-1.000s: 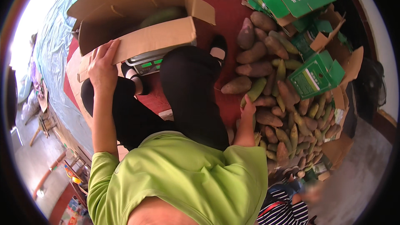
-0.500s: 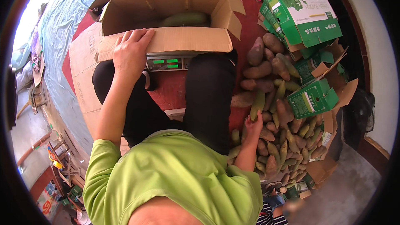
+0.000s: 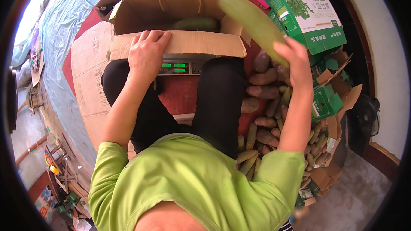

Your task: Picking up radishes from a pile on the floor, weighing them in a box on a digital scale, and closing the box.

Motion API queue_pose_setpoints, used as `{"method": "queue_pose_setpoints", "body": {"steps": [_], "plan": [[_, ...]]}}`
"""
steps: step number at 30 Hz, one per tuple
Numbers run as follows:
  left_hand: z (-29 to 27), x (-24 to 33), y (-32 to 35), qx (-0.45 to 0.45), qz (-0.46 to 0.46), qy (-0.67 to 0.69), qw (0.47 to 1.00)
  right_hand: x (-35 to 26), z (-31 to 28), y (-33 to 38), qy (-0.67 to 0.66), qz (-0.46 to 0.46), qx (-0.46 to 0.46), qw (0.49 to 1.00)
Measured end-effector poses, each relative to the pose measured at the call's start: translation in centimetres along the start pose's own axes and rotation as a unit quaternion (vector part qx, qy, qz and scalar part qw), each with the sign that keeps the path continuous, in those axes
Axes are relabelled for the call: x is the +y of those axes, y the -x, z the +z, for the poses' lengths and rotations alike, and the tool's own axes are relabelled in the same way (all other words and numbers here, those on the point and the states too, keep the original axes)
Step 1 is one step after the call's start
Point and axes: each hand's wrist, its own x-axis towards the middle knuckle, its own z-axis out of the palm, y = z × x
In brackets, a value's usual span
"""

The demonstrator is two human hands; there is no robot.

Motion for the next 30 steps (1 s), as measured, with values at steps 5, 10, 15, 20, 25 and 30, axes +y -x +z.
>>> {"method": "queue_pose_setpoints", "body": {"steps": [5,10,15,20,25,30], "plan": [[-0.5,-0.1,0.0,0.005,0.014,-0.002,1.000,-1.7,7.1,-9.9,0.203,0.004,-0.138,0.969],[-0.2,-0.1,0.3,-0.028,0.004,-0.009,1.000,1.2,15.8,-15.0,0.325,0.042,-0.256,0.910],[0.0,-0.1,-0.1,-0.029,0.006,-0.021,0.999,3.5,14.8,-14.5,0.373,-0.111,-0.153,0.908],[-0.2,0.5,-0.3,-0.031,0.006,-0.030,0.999,2.5,6.5,-8.8,0.126,-0.091,-0.069,0.985],[-0.1,0.5,-0.2,-0.053,-0.006,-0.018,0.998,6.5,-2.4,-1.0,0.082,0.014,0.119,0.989],[0.1,0.9,-0.4,-0.069,-0.023,-0.015,0.997,18.2,-7.5,7.5,0.046,0.188,0.225,0.955]]}}
